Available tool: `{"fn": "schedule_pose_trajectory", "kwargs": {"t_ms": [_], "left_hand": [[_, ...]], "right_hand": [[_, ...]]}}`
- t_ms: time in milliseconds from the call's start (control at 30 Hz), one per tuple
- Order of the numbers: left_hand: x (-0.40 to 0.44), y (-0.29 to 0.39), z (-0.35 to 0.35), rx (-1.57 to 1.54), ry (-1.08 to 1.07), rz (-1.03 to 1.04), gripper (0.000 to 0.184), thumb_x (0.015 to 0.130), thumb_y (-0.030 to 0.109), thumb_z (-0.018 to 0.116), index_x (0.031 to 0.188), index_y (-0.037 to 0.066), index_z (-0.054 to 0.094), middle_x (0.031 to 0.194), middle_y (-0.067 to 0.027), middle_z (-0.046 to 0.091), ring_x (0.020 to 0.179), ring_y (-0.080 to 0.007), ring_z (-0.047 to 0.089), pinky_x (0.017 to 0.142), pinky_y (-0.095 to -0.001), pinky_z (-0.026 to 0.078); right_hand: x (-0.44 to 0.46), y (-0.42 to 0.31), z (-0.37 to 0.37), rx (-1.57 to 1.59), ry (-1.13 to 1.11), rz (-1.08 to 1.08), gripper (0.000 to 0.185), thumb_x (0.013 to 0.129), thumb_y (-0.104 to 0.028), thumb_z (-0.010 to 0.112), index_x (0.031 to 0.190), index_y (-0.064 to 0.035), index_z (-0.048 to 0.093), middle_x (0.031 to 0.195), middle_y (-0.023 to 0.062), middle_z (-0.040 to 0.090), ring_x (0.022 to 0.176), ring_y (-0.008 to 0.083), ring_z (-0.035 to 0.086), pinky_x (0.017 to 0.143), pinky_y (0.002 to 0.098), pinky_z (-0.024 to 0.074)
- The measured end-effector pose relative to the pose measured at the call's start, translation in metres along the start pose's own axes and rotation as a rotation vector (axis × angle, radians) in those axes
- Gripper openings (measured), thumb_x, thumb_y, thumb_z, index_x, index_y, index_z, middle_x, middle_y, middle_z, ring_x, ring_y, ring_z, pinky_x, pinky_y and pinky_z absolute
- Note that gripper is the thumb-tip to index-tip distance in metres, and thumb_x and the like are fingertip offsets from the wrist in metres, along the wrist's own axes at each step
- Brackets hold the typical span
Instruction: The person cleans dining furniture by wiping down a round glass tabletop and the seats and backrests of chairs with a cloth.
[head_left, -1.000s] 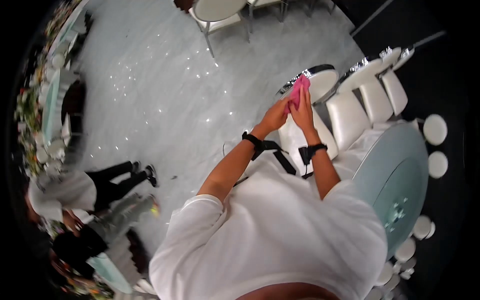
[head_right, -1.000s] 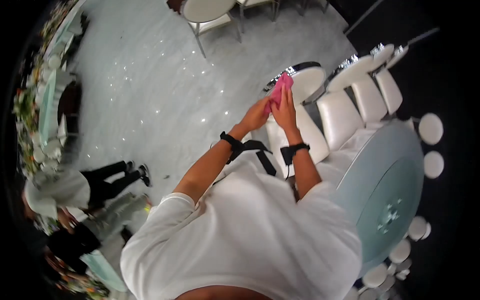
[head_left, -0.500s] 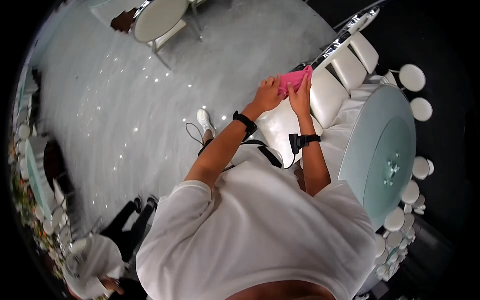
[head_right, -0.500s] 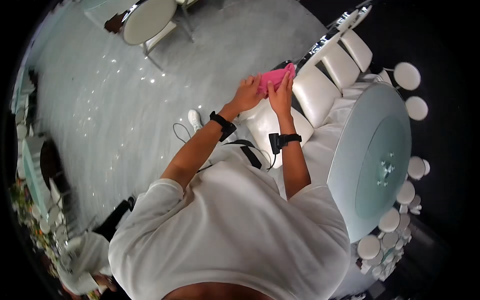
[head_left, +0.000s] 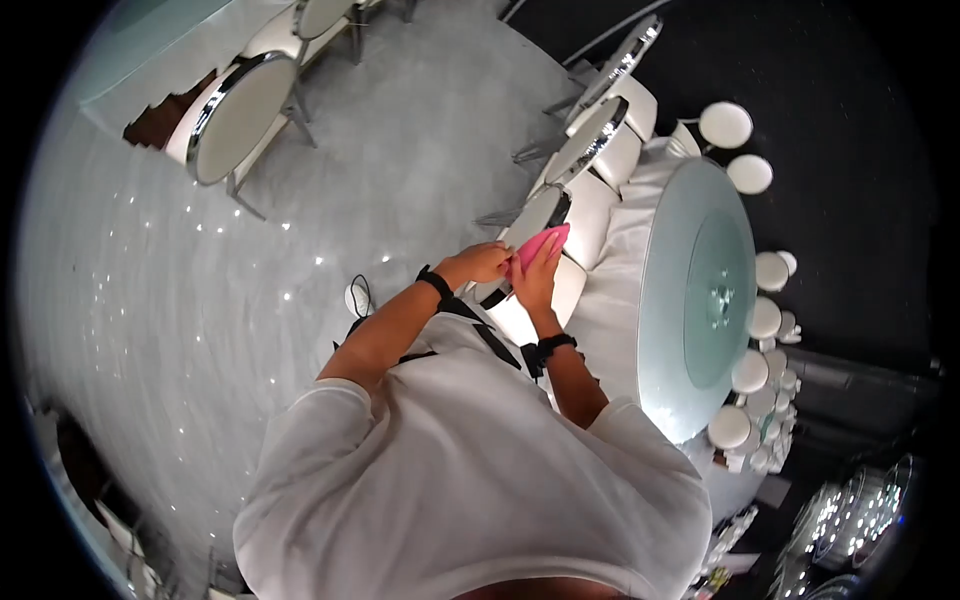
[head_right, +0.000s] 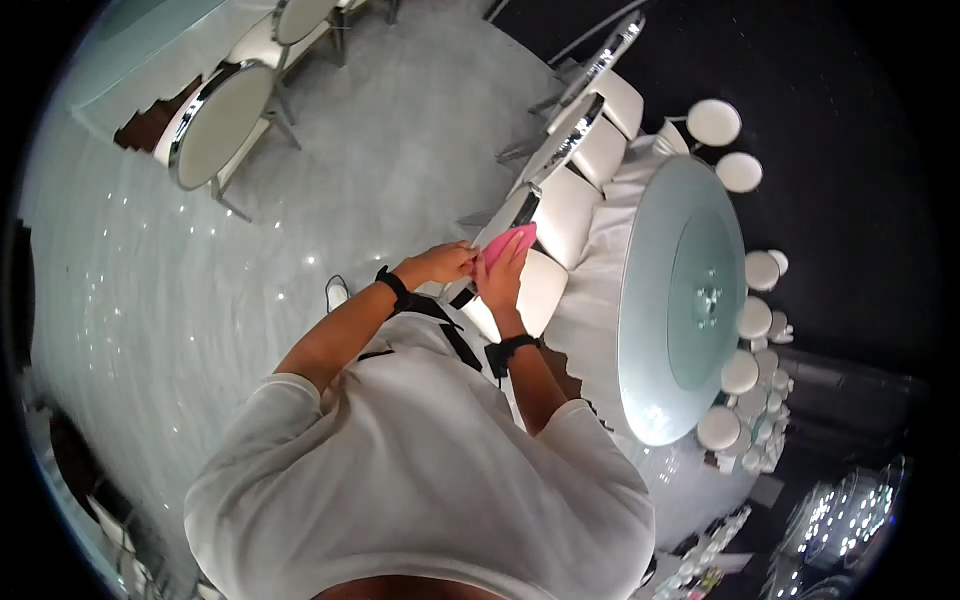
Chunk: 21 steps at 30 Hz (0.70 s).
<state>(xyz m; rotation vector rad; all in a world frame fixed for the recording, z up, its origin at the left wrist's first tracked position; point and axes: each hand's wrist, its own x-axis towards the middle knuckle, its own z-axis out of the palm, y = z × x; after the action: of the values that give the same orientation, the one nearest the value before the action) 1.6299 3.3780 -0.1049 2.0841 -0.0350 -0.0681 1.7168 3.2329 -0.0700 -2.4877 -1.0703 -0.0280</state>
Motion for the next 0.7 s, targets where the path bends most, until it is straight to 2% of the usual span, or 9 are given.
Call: {"fn": "schedule_pose_trajectory", "kwargs": {"t_ms": [67,167,300,467,533,567,600,667,700], "left_hand": [[0.017,0.011,-0.001,-0.156,0.184,0.133,0.061,0.089,0.012,0.062,0.143,-0.005,0.038,0.138,-0.0279,0.046,0.123,-0.0399,0.050,0.102,-0.0425,0.044],[0.036,0.018,0.001,-0.108,0.324,0.179,0.077,0.088,0.008,0.061,0.151,-0.007,0.020,0.146,-0.0328,0.036,0.133,-0.0444,0.041,0.111,-0.0424,0.037],[0.045,0.019,-0.013,-0.207,0.164,0.237,0.096,0.084,0.006,0.064,0.153,-0.008,0.000,0.149,-0.0371,0.028,0.140,-0.0476,0.032,0.117,-0.0432,0.028],[0.090,0.022,-0.036,0.121,0.048,0.271,0.088,0.085,0.017,0.066,0.149,-0.014,0.014,0.144,-0.0400,0.034,0.137,-0.0489,0.036,0.114,-0.0483,0.031],[0.120,0.019,-0.035,0.161,-0.021,0.330,0.091,0.087,0.017,0.065,0.151,-0.011,0.007,0.146,-0.0384,0.033,0.138,-0.0491,0.033,0.116,-0.0453,0.029],[0.128,0.034,-0.044,0.009,-0.185,0.205,0.083,0.090,0.020,0.062,0.150,-0.013,0.014,0.145,-0.0372,0.036,0.137,-0.0492,0.034,0.116,-0.0454,0.029],[0.127,0.033,-0.042,0.022,-0.290,0.218,0.083,0.090,0.020,0.062,0.150,-0.013,0.014,0.145,-0.0372,0.036,0.137,-0.0492,0.034,0.116,-0.0454,0.029],[0.154,0.034,-0.046,0.236,-0.194,0.343,0.076,0.092,0.023,0.059,0.144,-0.019,0.023,0.137,-0.0407,0.042,0.128,-0.0532,0.042,0.110,-0.0490,0.036],[0.160,0.034,-0.041,0.237,-0.171,0.359,0.065,0.093,0.024,0.056,0.142,-0.012,0.035,0.136,-0.0330,0.048,0.130,-0.0506,0.043,0.111,-0.0540,0.032]], "right_hand": [[0.024,0.010,0.005,0.053,0.129,0.014,0.091,0.092,-0.033,0.061,0.153,0.0063,0.006,0.146,0.0433,0.026,0.129,0.0568,0.038,0.108,0.0539,0.0363],[0.058,0.015,0.001,0.111,-0.024,0.417,0.086,0.092,-0.038,0.056,0.155,-0.0006,0.010,0.141,0.0380,0.039,0.123,0.0530,0.048,0.102,0.0515,0.0420],[0.104,0.027,-0.006,0.185,-0.128,0.616,0.078,0.092,-0.039,0.054,0.153,-0.0030,0.022,0.140,0.0345,0.042,0.122,0.0519,0.049,0.103,0.0490,0.0423],[0.128,0.137,0.059,0.275,-0.044,0.254,0.062,0.096,-0.033,0.052,0.147,-0.0001,0.038,0.129,0.0270,0.054,0.127,0.0388,0.046,0.111,0.0434,0.0343],[0.125,0.158,0.082,0.979,0.025,0.263,0.058,0.100,-0.035,0.050,0.147,-0.0020,0.038,0.128,0.0226,0.056,0.127,0.0377,0.044,0.112,0.0450,0.0324],[0.118,0.151,0.065,0.913,0.005,0.275,0.058,0.104,-0.040,0.043,0.148,-0.0035,0.035,0.124,0.0176,0.057,0.119,0.0305,0.051,0.106,0.0436,0.0398],[0.111,0.174,0.081,0.135,0.252,-0.184,0.063,0.105,-0.048,0.034,0.149,-0.0025,0.033,0.117,0.0158,0.059,0.103,0.0244,0.058,0.095,0.0394,0.0482],[0.084,0.135,0.053,0.520,0.299,0.167,0.060,0.106,-0.046,0.033,0.147,-0.0027,0.036,0.113,0.0165,0.060,0.100,0.0240,0.058,0.093,0.0374,0.0489],[0.069,0.133,0.052,0.850,0.065,0.386,0.055,0.108,-0.039,0.027,0.147,-0.0022,0.036,0.143,0.0230,0.046,0.130,0.0353,0.045,0.113,0.0368,0.0344]]}}
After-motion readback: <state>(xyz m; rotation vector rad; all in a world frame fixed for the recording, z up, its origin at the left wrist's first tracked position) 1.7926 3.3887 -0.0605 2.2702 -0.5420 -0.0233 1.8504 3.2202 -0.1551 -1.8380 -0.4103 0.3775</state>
